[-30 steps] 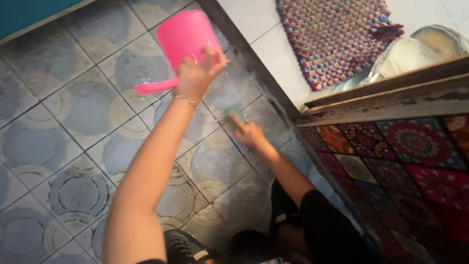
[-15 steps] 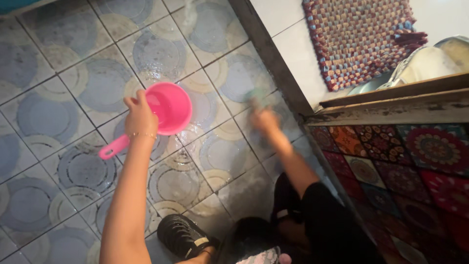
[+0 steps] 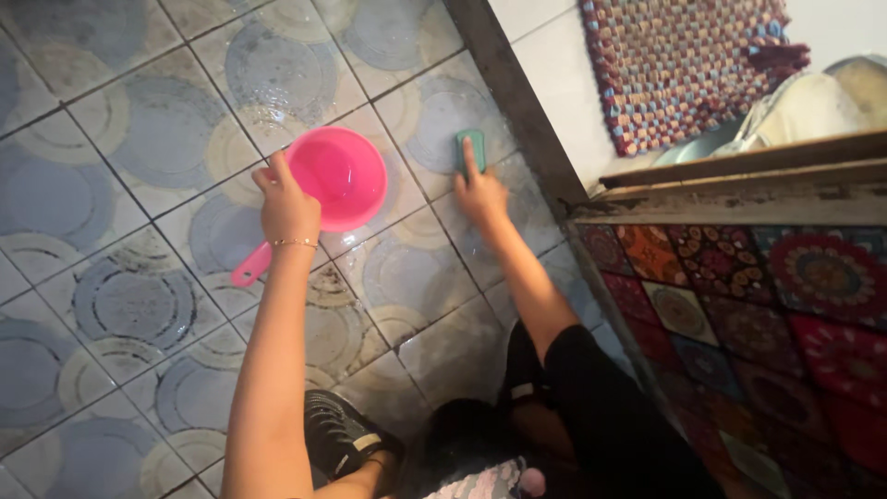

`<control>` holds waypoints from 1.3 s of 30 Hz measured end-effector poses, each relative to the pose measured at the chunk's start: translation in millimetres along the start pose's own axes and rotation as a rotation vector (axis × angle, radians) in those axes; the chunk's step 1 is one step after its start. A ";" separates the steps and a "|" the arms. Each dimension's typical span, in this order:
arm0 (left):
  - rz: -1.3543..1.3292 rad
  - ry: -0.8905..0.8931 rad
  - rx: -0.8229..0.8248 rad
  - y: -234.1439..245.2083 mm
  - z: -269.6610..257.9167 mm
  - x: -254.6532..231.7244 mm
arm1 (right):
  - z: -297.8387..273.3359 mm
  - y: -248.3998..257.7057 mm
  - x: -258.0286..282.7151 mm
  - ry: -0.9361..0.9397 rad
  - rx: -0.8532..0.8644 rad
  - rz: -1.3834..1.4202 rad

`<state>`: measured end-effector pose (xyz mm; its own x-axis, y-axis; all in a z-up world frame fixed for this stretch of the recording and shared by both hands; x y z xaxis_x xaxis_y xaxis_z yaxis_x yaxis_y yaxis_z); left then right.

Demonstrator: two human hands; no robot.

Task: The person cleans the bathroom floor tiles by scrubbing them with a sponge while holding a detergent pouch, scoops water from a tub using a dipper, and scrubs the wet floor.

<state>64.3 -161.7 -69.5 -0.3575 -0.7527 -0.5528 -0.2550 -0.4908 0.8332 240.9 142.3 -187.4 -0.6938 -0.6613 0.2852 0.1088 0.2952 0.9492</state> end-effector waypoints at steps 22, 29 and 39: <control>-0.073 0.293 0.041 4.6 14.7 21.2 | -56.5 12.4 13.7 0.034 0.231 -0.201; -0.096 0.279 0.008 6.3 13.3 18.8 | -25.6 37.2 -8.6 -0.442 0.228 -0.016; -0.034 0.255 0.039 5.7 20.6 19.9 | -11.2 63.3 -13.0 -0.367 0.156 0.079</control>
<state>37.2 -170.4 -76.1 -0.1117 -0.8246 -0.5546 -0.2992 -0.5043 0.8100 264.8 161.9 -129.5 -0.8986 -0.3508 0.2636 0.0823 0.4553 0.8865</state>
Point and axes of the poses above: each hand's wrist, its own z-axis towards the middle knuckle, its own y-axis out of the back of the hand, x = y × z, the point moved 1 cm from there along z, towards the middle knuckle, and after that the axes turned 15 degrees about -y, right-handed, at the moved point
